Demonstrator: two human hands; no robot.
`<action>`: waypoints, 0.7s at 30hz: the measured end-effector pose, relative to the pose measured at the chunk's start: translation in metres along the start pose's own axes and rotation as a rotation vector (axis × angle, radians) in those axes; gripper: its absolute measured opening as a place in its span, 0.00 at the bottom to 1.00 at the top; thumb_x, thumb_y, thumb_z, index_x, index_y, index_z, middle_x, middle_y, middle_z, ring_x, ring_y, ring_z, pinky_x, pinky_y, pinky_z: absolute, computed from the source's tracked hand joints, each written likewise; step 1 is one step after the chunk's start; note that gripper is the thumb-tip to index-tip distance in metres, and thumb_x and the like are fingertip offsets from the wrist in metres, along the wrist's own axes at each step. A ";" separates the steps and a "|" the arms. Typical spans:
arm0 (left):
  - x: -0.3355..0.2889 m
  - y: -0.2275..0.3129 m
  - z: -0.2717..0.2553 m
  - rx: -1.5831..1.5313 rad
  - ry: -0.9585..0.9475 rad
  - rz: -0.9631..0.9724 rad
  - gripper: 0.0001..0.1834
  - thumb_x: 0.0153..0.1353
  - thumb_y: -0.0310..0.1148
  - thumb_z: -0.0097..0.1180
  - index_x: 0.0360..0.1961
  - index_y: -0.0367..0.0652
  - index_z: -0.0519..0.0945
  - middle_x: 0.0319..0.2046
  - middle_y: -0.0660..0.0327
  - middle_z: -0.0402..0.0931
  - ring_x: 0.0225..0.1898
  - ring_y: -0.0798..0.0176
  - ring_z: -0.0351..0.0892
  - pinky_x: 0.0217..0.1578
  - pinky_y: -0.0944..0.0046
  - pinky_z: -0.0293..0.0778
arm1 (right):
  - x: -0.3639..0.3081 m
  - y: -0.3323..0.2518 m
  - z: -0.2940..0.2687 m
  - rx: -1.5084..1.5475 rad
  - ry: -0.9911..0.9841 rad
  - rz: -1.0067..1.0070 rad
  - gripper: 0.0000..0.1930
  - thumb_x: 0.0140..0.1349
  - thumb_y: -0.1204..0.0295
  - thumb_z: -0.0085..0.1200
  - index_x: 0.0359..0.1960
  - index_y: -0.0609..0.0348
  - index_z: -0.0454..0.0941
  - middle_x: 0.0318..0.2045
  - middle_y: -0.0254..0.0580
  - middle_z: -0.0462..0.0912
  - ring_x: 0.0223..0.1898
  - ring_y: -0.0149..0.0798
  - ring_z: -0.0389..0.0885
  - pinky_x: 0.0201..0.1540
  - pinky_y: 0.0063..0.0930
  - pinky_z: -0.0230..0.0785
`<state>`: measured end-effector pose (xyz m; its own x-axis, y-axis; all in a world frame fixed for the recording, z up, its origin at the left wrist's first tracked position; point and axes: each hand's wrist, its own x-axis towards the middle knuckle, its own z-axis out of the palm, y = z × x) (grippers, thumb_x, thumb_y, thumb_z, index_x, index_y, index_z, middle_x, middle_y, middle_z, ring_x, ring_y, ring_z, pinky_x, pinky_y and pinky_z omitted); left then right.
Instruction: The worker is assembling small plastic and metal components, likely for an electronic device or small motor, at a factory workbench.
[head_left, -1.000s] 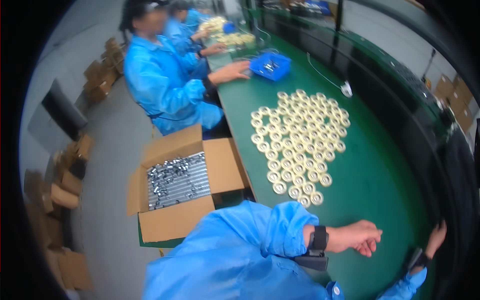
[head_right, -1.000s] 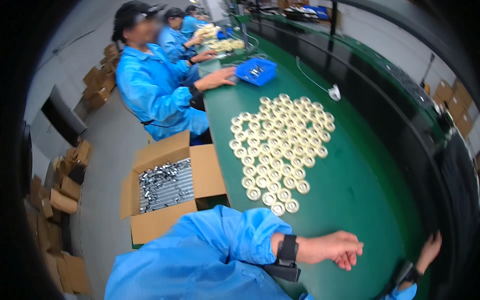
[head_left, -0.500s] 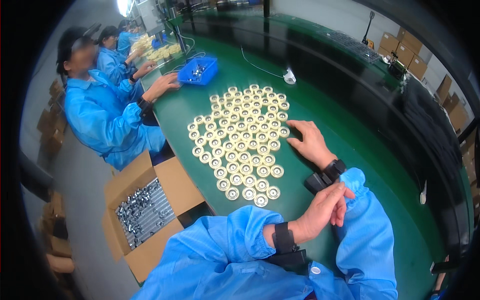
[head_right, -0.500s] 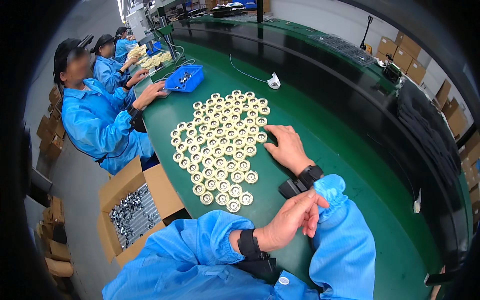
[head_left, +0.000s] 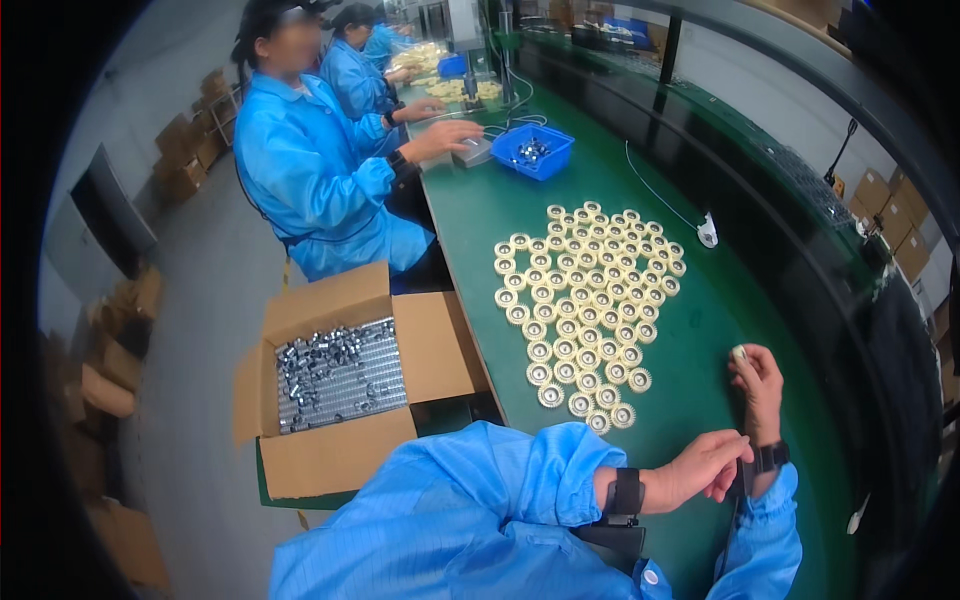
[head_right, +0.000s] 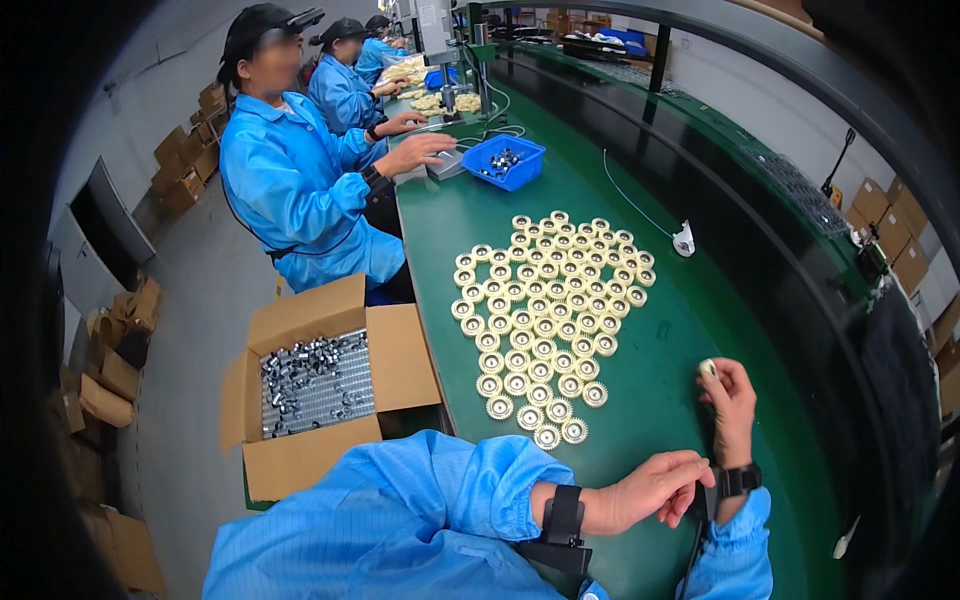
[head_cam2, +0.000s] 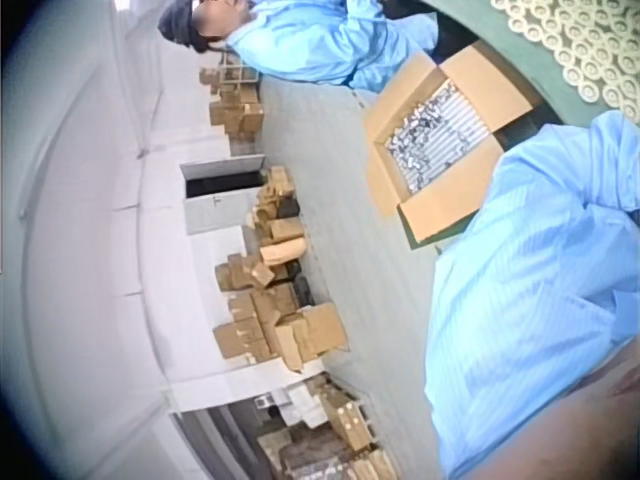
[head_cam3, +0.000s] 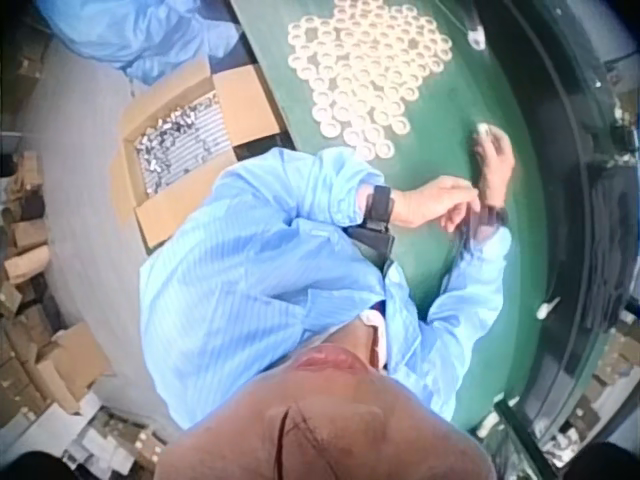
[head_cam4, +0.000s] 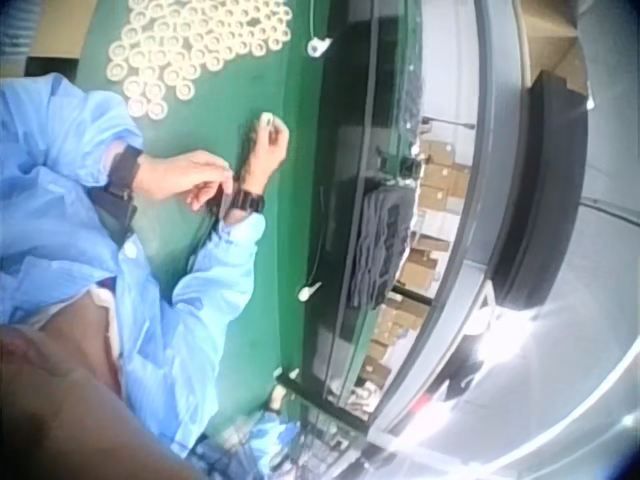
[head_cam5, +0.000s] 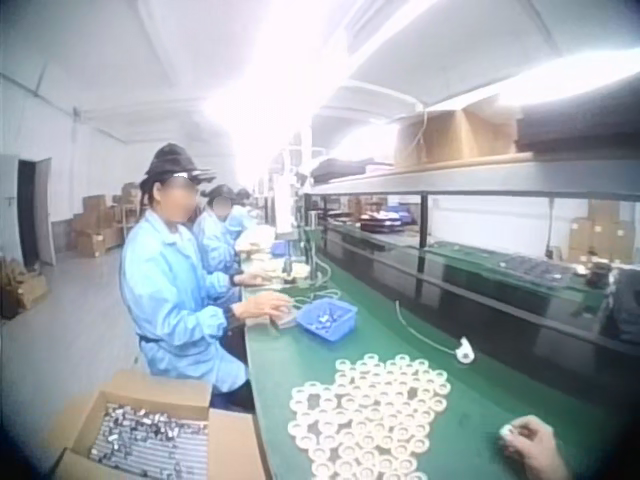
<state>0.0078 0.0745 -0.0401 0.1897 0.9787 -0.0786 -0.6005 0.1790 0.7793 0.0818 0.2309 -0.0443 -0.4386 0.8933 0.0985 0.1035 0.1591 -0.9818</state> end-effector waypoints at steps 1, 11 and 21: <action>0.000 0.001 -0.001 0.027 0.001 -0.040 0.18 0.69 0.46 0.40 0.40 0.41 0.72 0.17 0.67 0.68 0.17 0.73 0.71 0.18 0.75 0.63 | -0.008 -0.003 -0.010 0.015 0.017 0.018 0.11 0.61 0.67 0.57 0.41 0.58 0.76 0.30 0.29 0.79 0.33 0.22 0.76 0.32 0.14 0.64; 0.004 -0.010 -0.003 0.122 -0.018 -0.186 0.11 0.66 0.36 0.44 0.43 0.41 0.71 0.23 0.65 0.71 0.19 0.73 0.72 0.19 0.74 0.64 | -0.049 -0.005 -0.067 0.478 0.112 0.122 0.12 0.63 0.67 0.53 0.44 0.59 0.76 0.36 0.34 0.79 0.32 0.24 0.74 0.32 0.17 0.67; -0.003 -0.010 0.001 0.099 -0.065 -0.225 0.12 0.65 0.34 0.44 0.46 0.41 0.71 0.25 0.66 0.71 0.22 0.74 0.72 0.23 0.75 0.65 | 0.011 -0.001 -0.049 0.361 0.056 0.057 0.14 0.61 0.68 0.55 0.47 0.61 0.75 0.27 0.25 0.72 0.24 0.19 0.64 0.26 0.16 0.58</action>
<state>0.0136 0.0703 -0.0469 0.3609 0.9065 -0.2193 -0.4592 0.3774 0.8042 0.1207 0.2611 -0.0347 -0.3903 0.9198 0.0414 -0.1998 -0.0408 -0.9790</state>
